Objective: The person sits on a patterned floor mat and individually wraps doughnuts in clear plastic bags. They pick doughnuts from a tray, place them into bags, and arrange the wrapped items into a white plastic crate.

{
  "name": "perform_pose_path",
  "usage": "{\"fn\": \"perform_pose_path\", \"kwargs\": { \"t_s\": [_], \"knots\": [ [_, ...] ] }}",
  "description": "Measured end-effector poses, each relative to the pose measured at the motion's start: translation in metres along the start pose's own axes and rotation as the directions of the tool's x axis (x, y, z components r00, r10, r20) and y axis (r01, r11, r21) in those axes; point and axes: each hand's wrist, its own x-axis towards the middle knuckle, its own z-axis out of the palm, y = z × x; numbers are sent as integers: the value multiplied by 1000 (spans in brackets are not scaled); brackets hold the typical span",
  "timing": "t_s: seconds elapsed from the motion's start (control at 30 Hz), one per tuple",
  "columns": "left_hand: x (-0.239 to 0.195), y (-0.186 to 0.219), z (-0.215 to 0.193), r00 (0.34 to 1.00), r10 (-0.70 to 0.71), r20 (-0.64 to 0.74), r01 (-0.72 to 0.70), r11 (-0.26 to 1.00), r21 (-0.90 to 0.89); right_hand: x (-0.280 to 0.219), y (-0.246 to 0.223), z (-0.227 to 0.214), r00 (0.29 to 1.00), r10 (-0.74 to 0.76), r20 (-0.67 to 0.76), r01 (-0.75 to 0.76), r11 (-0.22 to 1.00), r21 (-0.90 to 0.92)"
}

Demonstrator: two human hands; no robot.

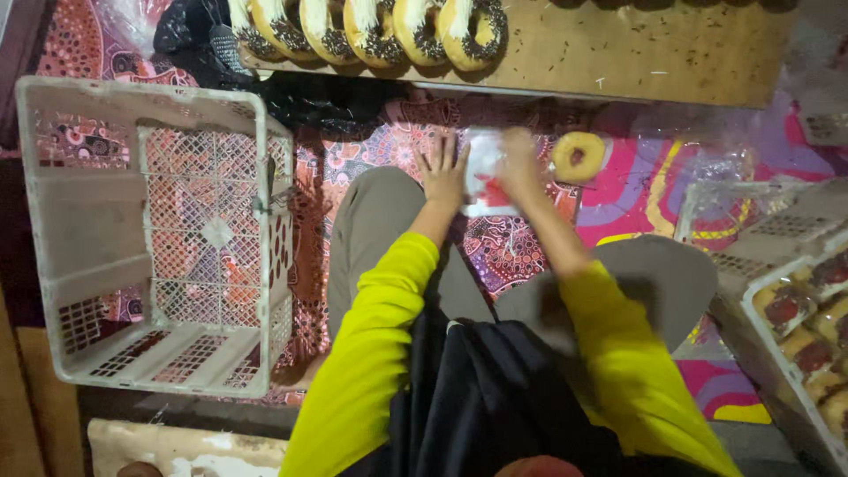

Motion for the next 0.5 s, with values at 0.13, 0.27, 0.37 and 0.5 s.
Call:
{"fn": "perform_pose_path", "kwargs": {
  "t_s": [0.13,0.27,0.37,0.5],
  "knots": [
    [6,-5,4,970,19,-243,-6,999,51,59,-20,51,724,119,679,54,972,-228],
    [8,3,3,989,-11,-148,15,999,30,88,-14,28,352,325,878,-85,945,-316],
    [-5,-4,2,868,-174,-466,-120,836,-535,74,-47,-14,516,262,816,-381,923,-56],
    [-41,-40,-11,959,-43,279,196,-608,-769,32,-138,-68,888,-278,367,231,959,166]
  ]
}}
